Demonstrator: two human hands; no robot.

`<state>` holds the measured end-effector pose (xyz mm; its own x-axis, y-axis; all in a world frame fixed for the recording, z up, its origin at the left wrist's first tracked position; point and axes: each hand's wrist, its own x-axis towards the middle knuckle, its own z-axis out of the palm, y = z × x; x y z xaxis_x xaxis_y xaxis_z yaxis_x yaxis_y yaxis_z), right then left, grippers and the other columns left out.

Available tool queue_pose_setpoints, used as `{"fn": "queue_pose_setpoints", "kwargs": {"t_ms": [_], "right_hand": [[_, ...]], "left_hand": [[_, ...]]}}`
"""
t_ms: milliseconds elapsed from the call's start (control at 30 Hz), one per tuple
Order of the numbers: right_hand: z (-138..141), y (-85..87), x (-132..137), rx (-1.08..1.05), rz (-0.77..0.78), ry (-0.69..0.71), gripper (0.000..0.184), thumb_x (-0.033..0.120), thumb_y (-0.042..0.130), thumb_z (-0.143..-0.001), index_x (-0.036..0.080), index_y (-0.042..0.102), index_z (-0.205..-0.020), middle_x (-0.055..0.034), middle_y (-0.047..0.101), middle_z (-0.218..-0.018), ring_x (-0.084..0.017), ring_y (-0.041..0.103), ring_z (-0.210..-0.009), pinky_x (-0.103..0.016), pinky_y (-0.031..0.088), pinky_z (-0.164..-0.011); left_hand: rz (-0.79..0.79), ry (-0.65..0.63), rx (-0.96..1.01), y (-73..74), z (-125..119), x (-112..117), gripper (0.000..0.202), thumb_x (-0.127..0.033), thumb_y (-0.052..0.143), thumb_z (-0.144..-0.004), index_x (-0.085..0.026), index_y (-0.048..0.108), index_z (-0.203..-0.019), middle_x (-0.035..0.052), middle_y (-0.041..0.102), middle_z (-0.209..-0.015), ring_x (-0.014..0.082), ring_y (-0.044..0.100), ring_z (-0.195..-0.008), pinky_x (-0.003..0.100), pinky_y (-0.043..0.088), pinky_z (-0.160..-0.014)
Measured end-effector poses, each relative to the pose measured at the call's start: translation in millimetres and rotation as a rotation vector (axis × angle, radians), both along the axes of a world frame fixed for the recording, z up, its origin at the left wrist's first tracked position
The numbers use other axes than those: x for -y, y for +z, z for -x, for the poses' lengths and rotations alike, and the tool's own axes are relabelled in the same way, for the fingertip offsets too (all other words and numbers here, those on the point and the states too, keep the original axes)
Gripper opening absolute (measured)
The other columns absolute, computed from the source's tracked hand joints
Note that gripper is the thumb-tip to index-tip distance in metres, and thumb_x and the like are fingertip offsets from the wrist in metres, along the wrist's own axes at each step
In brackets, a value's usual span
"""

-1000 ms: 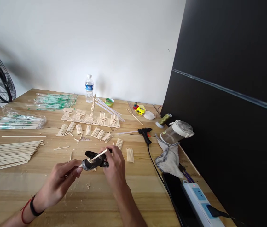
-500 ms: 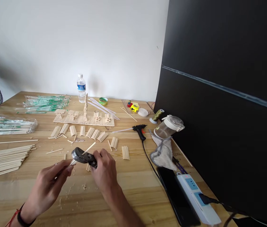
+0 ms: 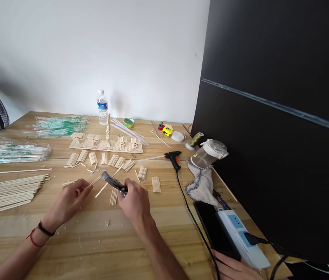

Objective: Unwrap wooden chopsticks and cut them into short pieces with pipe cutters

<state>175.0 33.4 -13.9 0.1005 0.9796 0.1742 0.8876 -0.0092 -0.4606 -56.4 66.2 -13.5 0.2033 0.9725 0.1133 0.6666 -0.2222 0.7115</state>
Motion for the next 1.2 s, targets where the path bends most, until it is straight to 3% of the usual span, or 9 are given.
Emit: {"fn": "queue_pose_setpoints", "kwargs": {"t_ms": [67, 167, 233, 333, 467, 733, 1067, 1200], "right_hand": [[2, 0.8, 0, 0.021, 0.020, 0.009, 0.005, 0.023, 0.070, -0.086, 0.022, 0.065, -0.085, -0.0026, 0.075, -0.081, -0.020, 0.067, -0.071, -0.028, 0.032, -0.062], [7, 3.3, 2, 0.064, 0.050, 0.037, 0.004, 0.022, 0.070, -0.085, 0.022, 0.068, -0.089, -0.0039, 0.077, -0.086, -0.021, 0.070, -0.076, -0.029, 0.033, -0.063], [13, 5.5, 4, 0.097, 0.078, 0.077, 0.007, 0.023, 0.070, -0.085, 0.022, 0.069, -0.092, -0.0044, 0.078, -0.090, -0.022, 0.071, -0.079, -0.029, 0.035, -0.064], [27, 10.1, 7, 0.138, 0.121, 0.155, 0.010, 0.026, 0.070, -0.085, 0.023, 0.070, -0.094, -0.0045, 0.079, -0.093, -0.023, 0.073, -0.080, -0.029, 0.035, -0.064], [44, 18.1, 8, 0.203, 0.147, 0.231, 0.015, 0.032, 0.065, -0.090, 0.023, 0.070, -0.100, -0.0060, 0.079, -0.093, -0.024, 0.074, -0.078, -0.030, 0.036, -0.062], [60, 19.0, 4, 0.269, 0.118, 0.225, 0.015, 0.032, 0.059, -0.096, 0.022, 0.070, -0.094, -0.0067, 0.079, -0.085, -0.023, 0.074, -0.074, -0.029, 0.031, -0.059], [56, 11.0, 6, 0.339, 0.009, 0.200, 0.015, 0.031, 0.063, -0.096, 0.021, 0.069, -0.086, -0.0051, 0.078, -0.076, -0.020, 0.071, -0.066, -0.031, 0.024, -0.057], [53, 10.2, 10, 0.313, 0.014, 0.191, 0.011, 0.028, 0.066, -0.094, 0.021, 0.068, -0.086, -0.0044, 0.077, -0.077, -0.020, 0.071, -0.067, -0.031, 0.024, -0.058]], "left_hand": [[-0.108, 0.011, -0.036, -4.8, 0, -2, 0.036, -0.050, 0.052, -0.096, -0.020, 0.067, -0.086, 0.0056, 0.068, -0.081, 0.0223, 0.064, -0.072, 0.033, 0.049, -0.067], [-0.285, 0.004, 0.037, -2.0, -3, 5, 0.034, -0.042, 0.046, -0.103, -0.019, 0.063, -0.120, 0.0110, 0.068, -0.110, 0.0257, 0.066, -0.096, 0.040, 0.053, -0.086], [-0.391, -0.078, 0.076, 3.6, -6, 15, 0.038, -0.034, 0.043, -0.105, -0.020, 0.053, -0.140, 0.0135, 0.061, -0.129, 0.0267, 0.063, -0.114, 0.042, 0.050, -0.098], [-0.528, -0.215, 0.022, 8.6, -13, 30, 0.046, -0.028, 0.046, -0.104, -0.024, 0.044, -0.150, 0.0149, 0.050, -0.145, 0.0302, 0.055, -0.129, 0.047, 0.046, -0.106], [-0.623, -0.204, -0.102, 5.2, -19, 34, 0.042, -0.026, 0.051, -0.101, -0.021, 0.053, -0.142, 0.0166, 0.056, -0.135, 0.0336, 0.057, -0.122, 0.051, 0.047, -0.100], [-0.739, -0.085, -0.089, 6.5, -16, 24, 0.028, -0.016, 0.055, -0.096, -0.015, 0.062, -0.123, 0.0131, 0.070, -0.108, 0.0289, 0.063, -0.098, 0.043, 0.053, -0.085], [-0.726, -0.091, -0.004, 7.7, -15, 28, 0.019, -0.015, 0.054, -0.095, -0.017, 0.064, -0.110, 0.0101, 0.071, -0.102, 0.0255, 0.064, -0.094, 0.039, 0.056, -0.083], [-0.649, -0.074, 0.067, 7.4, -15, 30, 0.018, -0.018, 0.051, -0.098, -0.018, 0.063, -0.111, 0.0092, 0.069, -0.101, 0.0235, 0.065, -0.093, 0.037, 0.056, -0.081]]}}
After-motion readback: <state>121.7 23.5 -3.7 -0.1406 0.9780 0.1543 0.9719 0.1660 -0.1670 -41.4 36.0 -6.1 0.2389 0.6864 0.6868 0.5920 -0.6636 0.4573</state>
